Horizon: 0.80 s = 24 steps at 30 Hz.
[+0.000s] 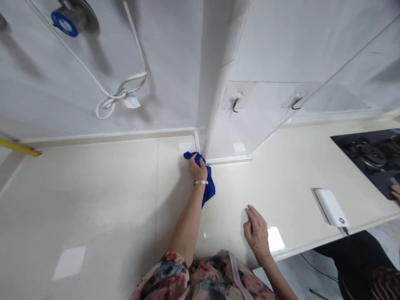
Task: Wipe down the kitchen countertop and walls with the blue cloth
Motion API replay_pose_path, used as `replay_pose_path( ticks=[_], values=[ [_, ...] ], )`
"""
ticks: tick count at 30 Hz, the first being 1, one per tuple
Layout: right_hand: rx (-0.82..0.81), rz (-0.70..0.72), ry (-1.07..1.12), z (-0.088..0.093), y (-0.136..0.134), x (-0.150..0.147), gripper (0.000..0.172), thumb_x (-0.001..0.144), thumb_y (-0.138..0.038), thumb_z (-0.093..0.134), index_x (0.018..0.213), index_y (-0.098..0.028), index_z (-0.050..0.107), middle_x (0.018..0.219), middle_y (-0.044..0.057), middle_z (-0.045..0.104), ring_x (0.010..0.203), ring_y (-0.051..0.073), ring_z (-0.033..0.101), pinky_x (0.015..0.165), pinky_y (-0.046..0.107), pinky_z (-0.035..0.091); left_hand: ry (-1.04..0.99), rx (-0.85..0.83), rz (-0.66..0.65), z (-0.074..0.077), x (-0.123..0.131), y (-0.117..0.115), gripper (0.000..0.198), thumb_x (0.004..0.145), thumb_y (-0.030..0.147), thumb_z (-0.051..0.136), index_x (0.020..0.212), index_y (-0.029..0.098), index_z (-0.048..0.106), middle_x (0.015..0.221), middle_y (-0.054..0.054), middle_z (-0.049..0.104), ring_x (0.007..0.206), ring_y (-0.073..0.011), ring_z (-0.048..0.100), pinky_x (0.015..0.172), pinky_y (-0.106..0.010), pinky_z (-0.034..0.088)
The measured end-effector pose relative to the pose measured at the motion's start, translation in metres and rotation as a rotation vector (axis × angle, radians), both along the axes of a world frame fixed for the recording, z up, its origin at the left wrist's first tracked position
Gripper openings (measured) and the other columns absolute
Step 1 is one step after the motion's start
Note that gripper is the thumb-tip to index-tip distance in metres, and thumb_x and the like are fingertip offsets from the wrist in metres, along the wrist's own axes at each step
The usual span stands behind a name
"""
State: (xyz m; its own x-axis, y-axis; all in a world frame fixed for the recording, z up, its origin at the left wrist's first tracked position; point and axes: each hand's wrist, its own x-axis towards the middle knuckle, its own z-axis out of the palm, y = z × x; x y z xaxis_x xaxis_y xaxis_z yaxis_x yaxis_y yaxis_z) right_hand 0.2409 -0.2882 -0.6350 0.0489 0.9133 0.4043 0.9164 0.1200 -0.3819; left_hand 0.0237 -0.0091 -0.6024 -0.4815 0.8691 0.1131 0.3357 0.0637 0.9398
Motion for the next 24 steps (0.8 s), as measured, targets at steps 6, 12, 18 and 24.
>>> replay_pose_path(
  ticks=[6, 12, 18, 24],
  values=[
    [-0.001, 0.002, -0.012, -0.001, 0.0, 0.001, 0.052, 0.097, -0.014, 0.046, 0.148, -0.024, 0.049, 0.147, 0.012, 0.058, 0.136, 0.027, 0.055, 0.11, 0.052, 0.05, 0.091, 0.035, -0.104, 0.002, -0.008, 0.003, 0.033, 0.093, 0.019, 0.051, 0.124, 0.017, 0.062, 0.125, -0.015, 0.066, 0.127, -0.0254, 0.058, 0.118, -0.044, 0.043],
    [0.009, 0.004, -0.015, -0.001, 0.0, 0.0, 0.052, 0.096, -0.014, 0.047, 0.147, -0.024, 0.05, 0.146, 0.012, 0.058, 0.136, 0.027, 0.055, 0.109, 0.053, 0.051, 0.163, -0.034, -0.247, 0.016, -0.03, 0.025, 0.029, 0.094, 0.015, 0.052, 0.119, 0.017, 0.064, 0.122, -0.014, 0.065, 0.122, -0.0232, 0.06, 0.118, -0.042, 0.043],
    [0.002, -0.002, -0.052, -0.002, 0.001, 0.0, 0.051, 0.096, -0.015, 0.045, 0.147, -0.021, 0.049, 0.146, 0.014, 0.058, 0.135, 0.028, 0.055, 0.108, 0.053, 0.051, 0.264, -0.209, -0.319, 0.036, -0.038, 0.051, 0.031, 0.094, 0.016, 0.054, 0.123, 0.019, 0.064, 0.127, -0.014, 0.06, 0.12, -0.0248, 0.061, 0.112, -0.041, 0.048],
    [-0.044, -0.019, -0.069, -0.005, -0.001, 0.0, 0.049, 0.097, -0.017, 0.043, 0.146, -0.02, 0.049, 0.147, 0.015, 0.057, 0.135, 0.03, 0.054, 0.106, 0.055, 0.051, 0.326, -0.273, -0.317, 0.044, -0.037, 0.076, 0.032, 0.099, 0.022, 0.051, 0.129, 0.022, 0.06, 0.134, -0.014, 0.057, 0.122, -0.0244, 0.061, 0.107, -0.038, 0.05]
  ],
)
